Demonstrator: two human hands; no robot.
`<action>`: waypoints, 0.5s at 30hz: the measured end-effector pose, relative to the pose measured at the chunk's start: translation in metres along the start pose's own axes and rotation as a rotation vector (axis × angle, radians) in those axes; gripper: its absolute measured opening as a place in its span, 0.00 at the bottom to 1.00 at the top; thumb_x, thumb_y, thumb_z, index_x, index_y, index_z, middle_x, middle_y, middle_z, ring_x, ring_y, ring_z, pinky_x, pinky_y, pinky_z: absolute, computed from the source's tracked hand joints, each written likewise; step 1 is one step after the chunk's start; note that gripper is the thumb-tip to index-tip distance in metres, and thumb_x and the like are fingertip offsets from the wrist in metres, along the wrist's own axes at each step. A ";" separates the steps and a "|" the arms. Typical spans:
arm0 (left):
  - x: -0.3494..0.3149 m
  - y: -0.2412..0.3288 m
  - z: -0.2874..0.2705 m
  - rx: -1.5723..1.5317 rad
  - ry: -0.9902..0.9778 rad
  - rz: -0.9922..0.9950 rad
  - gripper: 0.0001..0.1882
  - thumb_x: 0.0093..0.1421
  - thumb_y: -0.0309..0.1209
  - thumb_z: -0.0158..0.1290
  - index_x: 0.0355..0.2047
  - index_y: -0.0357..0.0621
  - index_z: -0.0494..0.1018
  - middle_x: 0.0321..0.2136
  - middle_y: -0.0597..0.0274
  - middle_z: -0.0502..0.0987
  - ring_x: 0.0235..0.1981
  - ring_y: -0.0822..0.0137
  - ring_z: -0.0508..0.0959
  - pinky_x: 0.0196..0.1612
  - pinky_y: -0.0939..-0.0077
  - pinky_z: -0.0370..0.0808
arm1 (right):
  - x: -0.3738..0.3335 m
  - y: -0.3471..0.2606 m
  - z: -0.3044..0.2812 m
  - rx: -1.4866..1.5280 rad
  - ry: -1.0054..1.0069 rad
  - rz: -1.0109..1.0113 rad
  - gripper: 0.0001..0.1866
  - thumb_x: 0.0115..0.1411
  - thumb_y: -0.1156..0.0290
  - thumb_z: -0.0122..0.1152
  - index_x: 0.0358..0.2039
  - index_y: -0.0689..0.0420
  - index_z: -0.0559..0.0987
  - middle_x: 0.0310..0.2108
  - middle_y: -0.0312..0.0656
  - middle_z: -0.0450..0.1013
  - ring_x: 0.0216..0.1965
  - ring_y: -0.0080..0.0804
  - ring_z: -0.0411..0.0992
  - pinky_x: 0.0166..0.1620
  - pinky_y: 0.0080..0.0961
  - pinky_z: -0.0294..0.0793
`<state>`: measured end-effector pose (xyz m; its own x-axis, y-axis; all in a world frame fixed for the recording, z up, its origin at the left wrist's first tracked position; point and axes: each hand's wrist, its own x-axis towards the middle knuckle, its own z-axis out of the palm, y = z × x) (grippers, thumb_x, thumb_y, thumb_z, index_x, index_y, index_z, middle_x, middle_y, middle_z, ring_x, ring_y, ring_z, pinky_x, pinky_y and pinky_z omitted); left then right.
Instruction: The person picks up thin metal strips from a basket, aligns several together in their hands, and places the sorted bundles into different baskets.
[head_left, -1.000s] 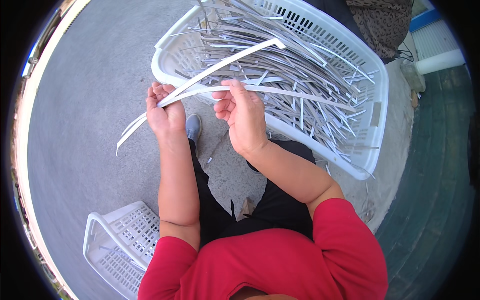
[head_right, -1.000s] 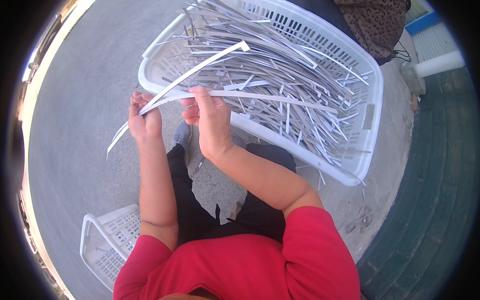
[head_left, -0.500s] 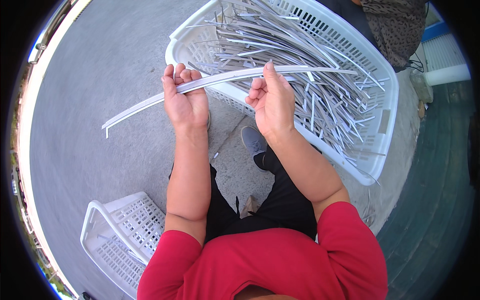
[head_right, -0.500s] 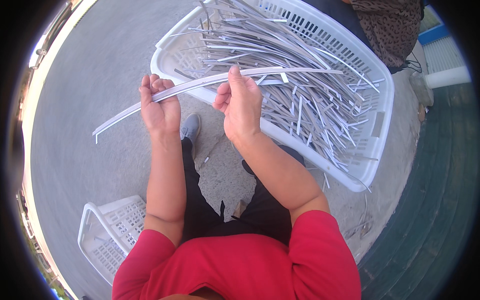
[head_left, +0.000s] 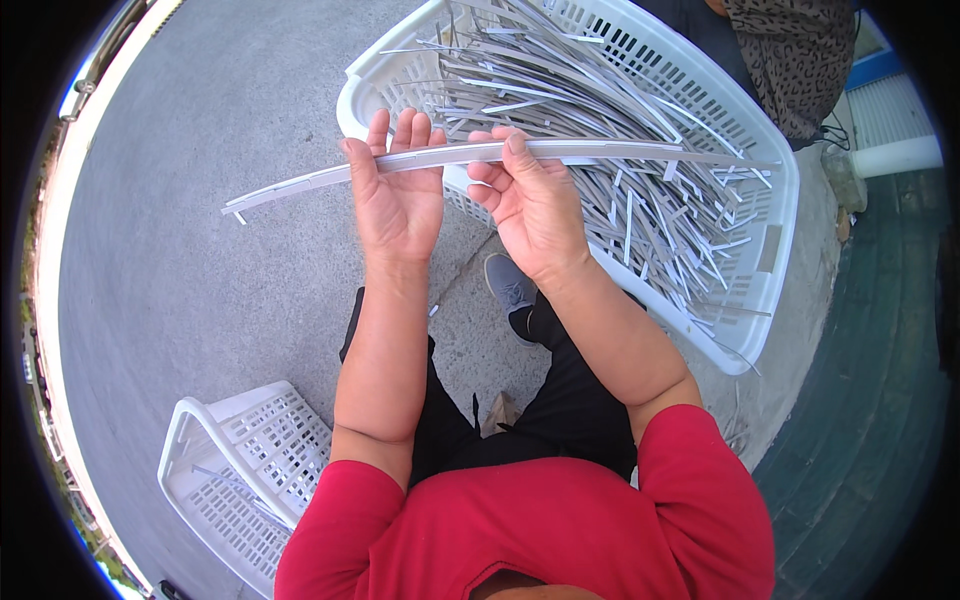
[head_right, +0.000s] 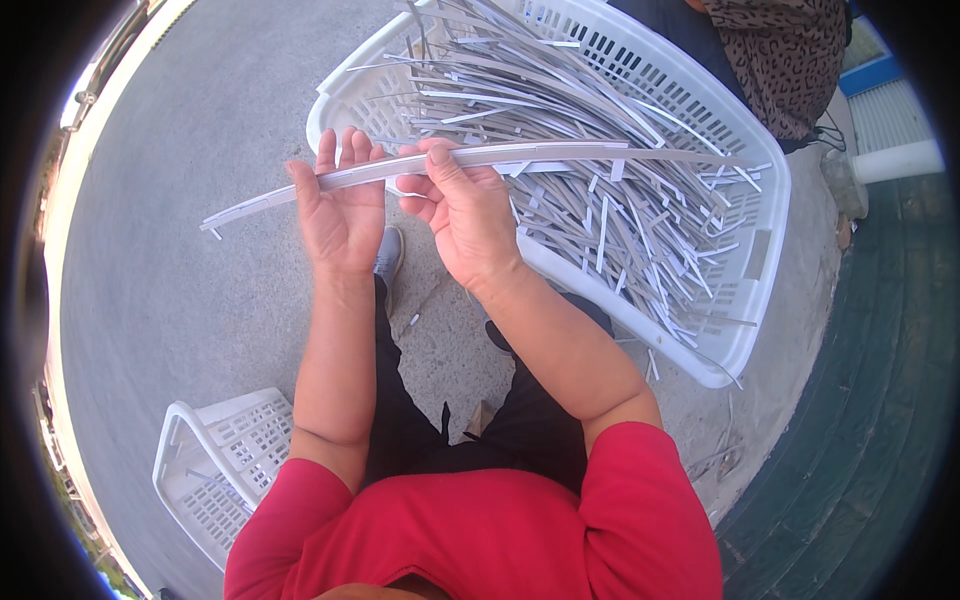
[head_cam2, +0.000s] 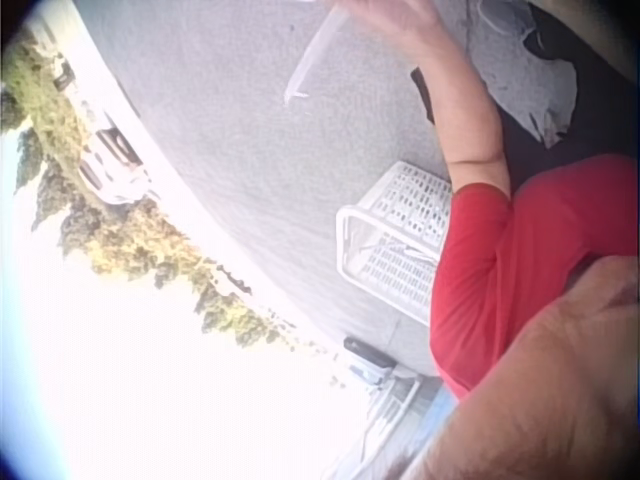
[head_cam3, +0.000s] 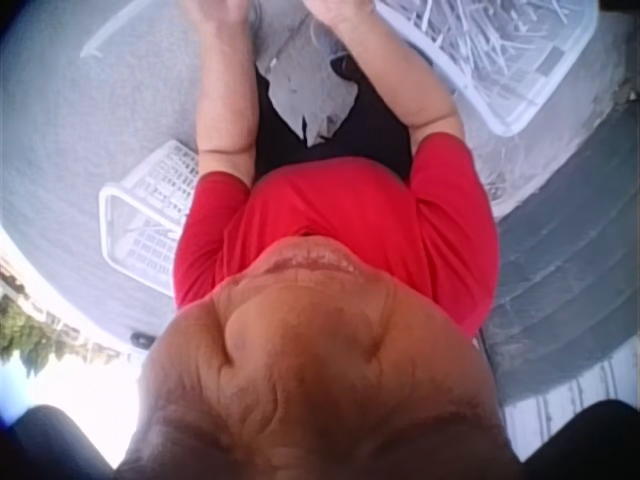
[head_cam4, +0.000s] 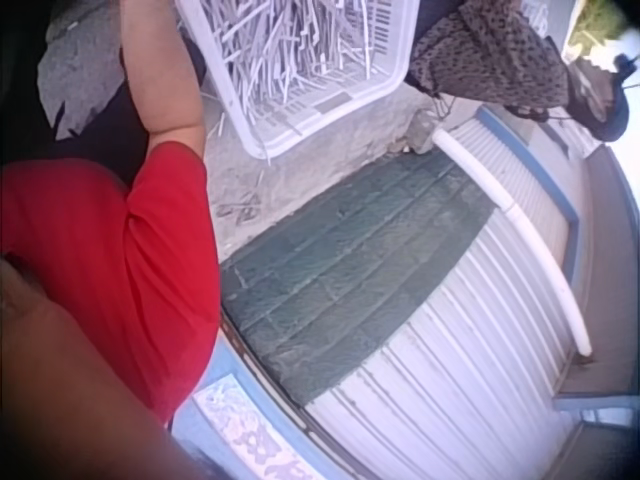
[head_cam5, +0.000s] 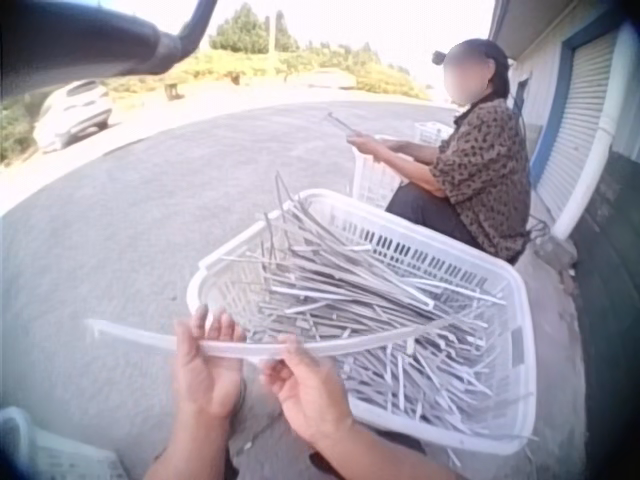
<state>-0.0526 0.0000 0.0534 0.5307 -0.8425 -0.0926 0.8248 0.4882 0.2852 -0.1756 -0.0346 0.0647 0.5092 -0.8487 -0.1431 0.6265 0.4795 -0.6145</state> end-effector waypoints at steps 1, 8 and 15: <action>0.001 0.000 -0.003 -0.033 -0.007 -0.025 0.19 0.65 0.41 0.40 0.44 0.36 0.63 0.42 0.53 0.70 0.43 0.62 0.72 0.51 0.63 0.69 | 0.000 -0.002 0.002 -0.062 -0.038 -0.055 0.11 0.60 0.64 0.55 0.38 0.58 0.74 0.37 0.41 0.74 0.32 0.24 0.72 0.34 0.20 0.73; 0.018 0.012 -0.033 -0.246 -0.012 -0.122 0.18 0.66 0.41 0.37 0.42 0.37 0.64 0.32 0.58 0.71 0.29 0.71 0.71 0.37 0.73 0.70 | 0.005 -0.012 0.000 -0.593 -0.241 -0.265 0.15 0.59 0.61 0.55 0.36 0.61 0.76 0.34 0.40 0.75 0.30 0.20 0.71 0.35 0.17 0.72; 0.007 0.023 -0.023 -0.012 -0.105 -0.312 0.17 0.66 0.35 0.35 0.48 0.35 0.60 0.31 0.60 0.68 0.21 0.78 0.63 0.25 0.82 0.64 | 0.000 -0.022 0.001 -0.690 -0.356 -0.125 0.10 0.60 0.67 0.54 0.34 0.62 0.73 0.27 0.39 0.75 0.23 0.18 0.67 0.29 0.15 0.68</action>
<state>-0.0253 0.0105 0.0371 0.2292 -0.9705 -0.0745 0.9472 0.2047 0.2469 -0.1890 -0.0454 0.0791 0.6907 -0.7086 0.1445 0.2426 0.0388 -0.9693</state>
